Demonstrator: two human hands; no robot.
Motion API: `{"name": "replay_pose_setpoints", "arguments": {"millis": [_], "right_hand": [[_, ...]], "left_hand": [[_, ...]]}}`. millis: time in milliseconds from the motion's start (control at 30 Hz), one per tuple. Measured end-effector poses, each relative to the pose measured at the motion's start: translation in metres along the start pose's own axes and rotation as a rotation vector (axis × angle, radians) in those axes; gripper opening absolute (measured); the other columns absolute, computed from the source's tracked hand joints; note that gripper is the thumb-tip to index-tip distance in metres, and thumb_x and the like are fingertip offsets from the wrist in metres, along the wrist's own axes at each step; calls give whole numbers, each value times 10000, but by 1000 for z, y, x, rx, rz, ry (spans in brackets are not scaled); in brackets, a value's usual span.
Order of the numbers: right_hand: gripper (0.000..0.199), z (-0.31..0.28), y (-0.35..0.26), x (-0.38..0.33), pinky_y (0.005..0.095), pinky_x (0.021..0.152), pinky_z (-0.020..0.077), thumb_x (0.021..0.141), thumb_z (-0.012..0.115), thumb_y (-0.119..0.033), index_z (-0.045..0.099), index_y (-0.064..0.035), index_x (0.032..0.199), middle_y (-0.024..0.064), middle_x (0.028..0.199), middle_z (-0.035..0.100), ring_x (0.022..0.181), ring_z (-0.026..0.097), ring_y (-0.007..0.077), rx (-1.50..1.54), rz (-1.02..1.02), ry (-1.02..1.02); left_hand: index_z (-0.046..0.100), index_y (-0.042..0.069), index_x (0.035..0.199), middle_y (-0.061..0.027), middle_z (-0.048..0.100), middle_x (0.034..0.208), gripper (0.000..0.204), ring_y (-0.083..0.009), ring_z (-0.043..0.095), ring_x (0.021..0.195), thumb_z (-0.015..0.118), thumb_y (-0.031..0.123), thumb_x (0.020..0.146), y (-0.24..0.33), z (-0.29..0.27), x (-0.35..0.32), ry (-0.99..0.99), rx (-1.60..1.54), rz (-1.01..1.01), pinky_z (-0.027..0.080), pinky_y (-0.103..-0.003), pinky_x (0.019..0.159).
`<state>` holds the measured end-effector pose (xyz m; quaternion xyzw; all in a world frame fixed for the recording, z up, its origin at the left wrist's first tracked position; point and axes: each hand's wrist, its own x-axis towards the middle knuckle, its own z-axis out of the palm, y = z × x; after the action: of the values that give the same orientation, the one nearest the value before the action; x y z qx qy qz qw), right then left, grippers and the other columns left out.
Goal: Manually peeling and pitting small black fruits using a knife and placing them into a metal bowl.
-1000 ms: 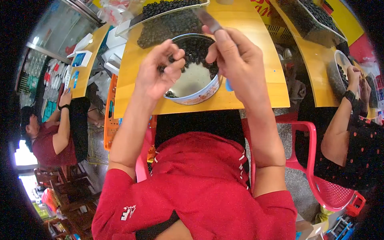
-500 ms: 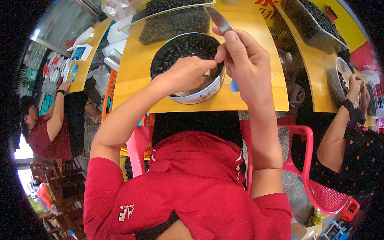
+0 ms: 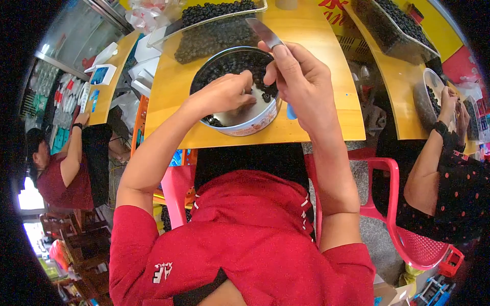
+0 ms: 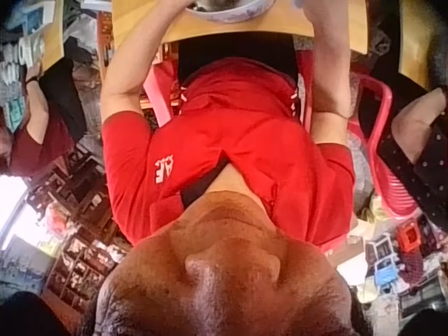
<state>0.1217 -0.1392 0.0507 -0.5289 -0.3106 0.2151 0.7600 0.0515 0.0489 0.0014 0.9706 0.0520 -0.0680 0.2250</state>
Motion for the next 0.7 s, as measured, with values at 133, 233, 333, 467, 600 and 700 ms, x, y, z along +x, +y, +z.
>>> {"name": "replay_pose_setpoints", "arguments": {"millis": [133,233,333,467,600,700], "right_hand": [[307,-2,0,0,158,448,257,1007,490,-235,627,-18,1177,-20,685,550,490,334,-5,-24,8,-14],[306,-2,1,0,156,448,260,1007,490,-234,625,-20,1178,-21,685,551,491,334,-6,-17,12,-25],[302,-1,2,0,154,449,262,1007,490,-233,627,-22,1175,-21,685,552,491,335,-7,-18,11,-33],[293,-1,2,0,150,449,262,1007,488,-226,629,-23,1164,-23,680,547,492,340,-6,-34,28,-33],[301,-5,8,4,152,460,281,979,547,-253,637,-16,1140,-17,702,569,509,372,-4,-76,86,-62],[324,-6,24,10,163,468,303,924,635,-277,648,-11,1109,-12,734,597,540,415,-2,-344,26,-64]], "left_hand": [[502,-3,982,-241,643,899,327,-405,625,894,662,241,834,-6,1,-4,94,-24,22,477,-472,743],[488,-32,967,-254,644,919,327,-403,625,928,635,235,848,-2,-6,-6,4,27,-66,483,-471,786],[515,-19,1002,-244,649,922,316,-402,624,930,634,227,843,-2,-5,-5,-31,-12,-24,485,-473,792],[563,-7,980,-227,654,903,269,-399,626,924,630,213,841,0,0,-3,35,-5,0,485,-471,779],[587,-1,964,-185,651,793,224,-351,647,787,649,173,838,12,-15,-11,139,-155,46,489,-424,685],[598,5,962,-146,621,705,211,-282,620,660,673,148,826,27,-32,-26,247,-284,241,463,-369,597]]}}
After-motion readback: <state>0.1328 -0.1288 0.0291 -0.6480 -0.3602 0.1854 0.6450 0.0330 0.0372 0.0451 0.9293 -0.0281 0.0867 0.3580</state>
